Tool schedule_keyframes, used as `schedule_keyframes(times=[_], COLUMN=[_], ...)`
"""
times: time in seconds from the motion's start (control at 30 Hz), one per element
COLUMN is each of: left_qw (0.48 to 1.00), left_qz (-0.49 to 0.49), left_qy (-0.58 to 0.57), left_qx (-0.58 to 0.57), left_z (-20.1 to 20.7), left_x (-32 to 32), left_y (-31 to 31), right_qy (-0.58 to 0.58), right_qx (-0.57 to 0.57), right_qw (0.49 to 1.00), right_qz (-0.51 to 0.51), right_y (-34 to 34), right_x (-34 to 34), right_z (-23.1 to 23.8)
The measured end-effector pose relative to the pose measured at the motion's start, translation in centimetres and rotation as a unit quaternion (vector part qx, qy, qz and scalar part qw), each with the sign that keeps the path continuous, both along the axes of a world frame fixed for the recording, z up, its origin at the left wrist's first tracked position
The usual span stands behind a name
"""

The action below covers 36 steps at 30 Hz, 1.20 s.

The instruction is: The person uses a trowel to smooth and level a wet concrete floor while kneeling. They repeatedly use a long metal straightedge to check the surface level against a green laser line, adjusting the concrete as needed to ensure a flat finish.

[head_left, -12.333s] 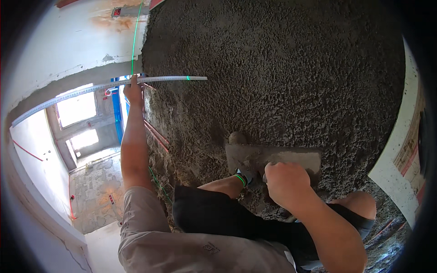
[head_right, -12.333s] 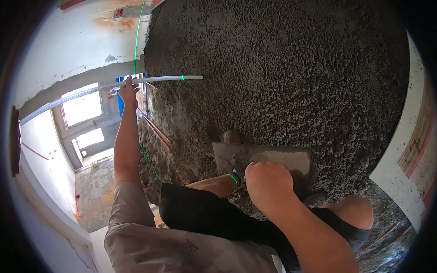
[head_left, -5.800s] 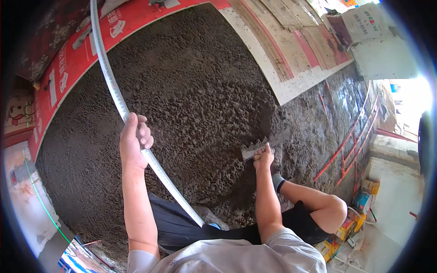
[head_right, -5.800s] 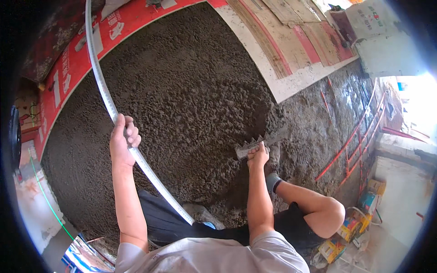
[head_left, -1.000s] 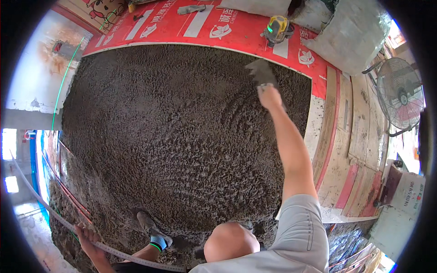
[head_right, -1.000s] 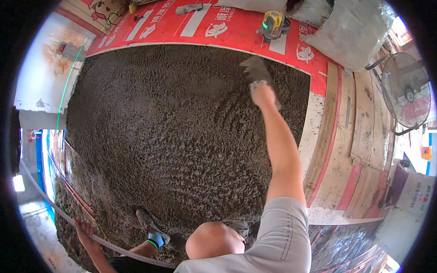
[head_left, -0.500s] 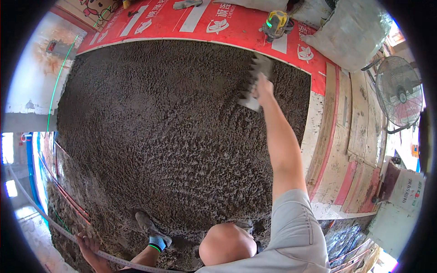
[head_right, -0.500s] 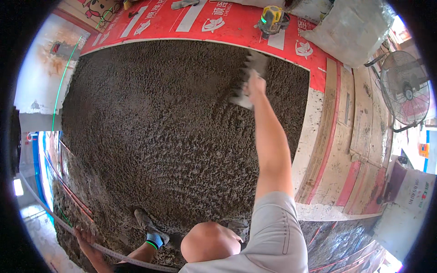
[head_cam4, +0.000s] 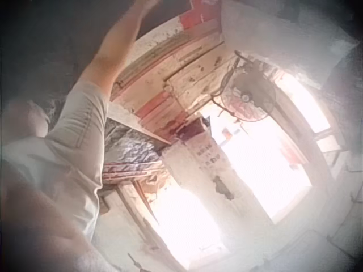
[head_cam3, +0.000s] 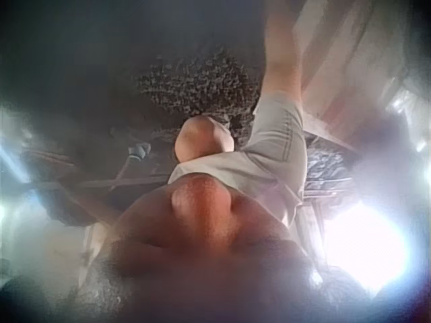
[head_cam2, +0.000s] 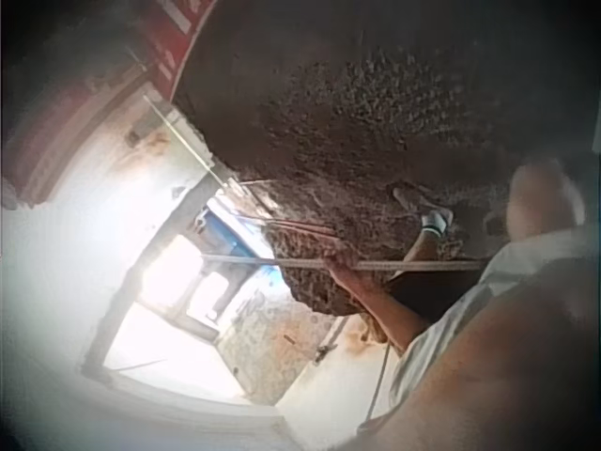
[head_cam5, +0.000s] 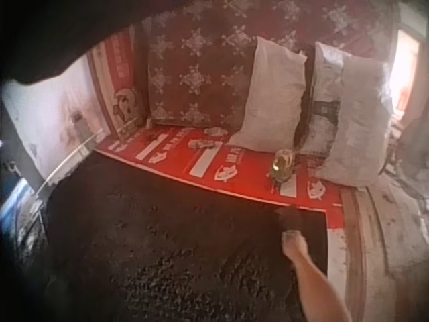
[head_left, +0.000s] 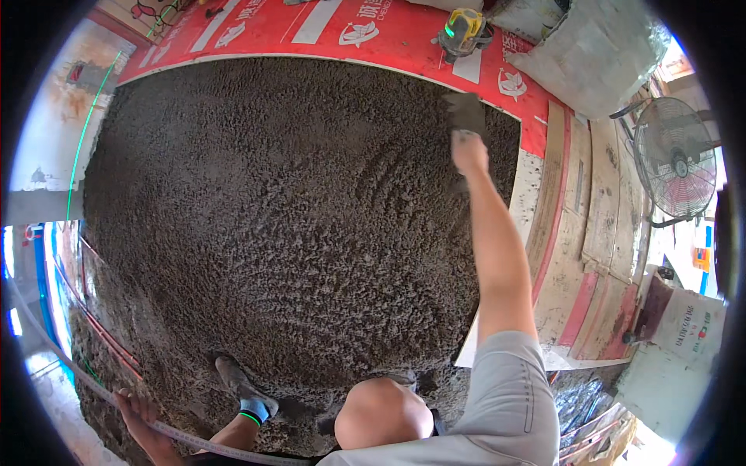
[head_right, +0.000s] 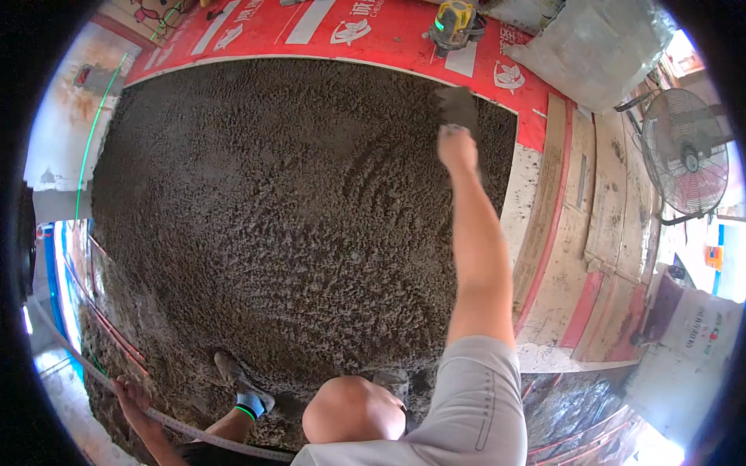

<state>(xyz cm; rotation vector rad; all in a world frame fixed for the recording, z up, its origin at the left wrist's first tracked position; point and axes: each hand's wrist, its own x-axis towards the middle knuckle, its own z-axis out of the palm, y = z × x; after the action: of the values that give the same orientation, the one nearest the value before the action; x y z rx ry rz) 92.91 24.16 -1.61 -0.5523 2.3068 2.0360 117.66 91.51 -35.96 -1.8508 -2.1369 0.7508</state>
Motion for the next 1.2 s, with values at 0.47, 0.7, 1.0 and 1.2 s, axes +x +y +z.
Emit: schedule_keyframes(times=[0.47,0.7,1.0,1.2], left_qw=[0.998,0.984,0.978,0.983], left_qz=[-0.05,0.056,0.039,0.066], left_qy=[0.018,0.0,-0.01,0.026], left_qx=[0.034,-0.169,-0.203,-0.167], left_z=[-0.2,-0.6,-0.4,-0.7], left_x=[-1.1,-0.7,-1.4,-0.3], left_y=[-3.6,-1.3,-2.8,-1.1], right_qy=[0.334,0.202,0.244,0.188], right_qx=[-0.165,-0.046,-0.136,-0.132], right_qw=[0.896,0.954,0.919,0.958], right_qz=[-0.241,-0.215,-0.277,-0.17], right_y=[2.8,4.2,4.3,4.2], right_x=[15.3,18.5,18.7,13.9], right_z=[0.4,1.1,0.9,0.1])
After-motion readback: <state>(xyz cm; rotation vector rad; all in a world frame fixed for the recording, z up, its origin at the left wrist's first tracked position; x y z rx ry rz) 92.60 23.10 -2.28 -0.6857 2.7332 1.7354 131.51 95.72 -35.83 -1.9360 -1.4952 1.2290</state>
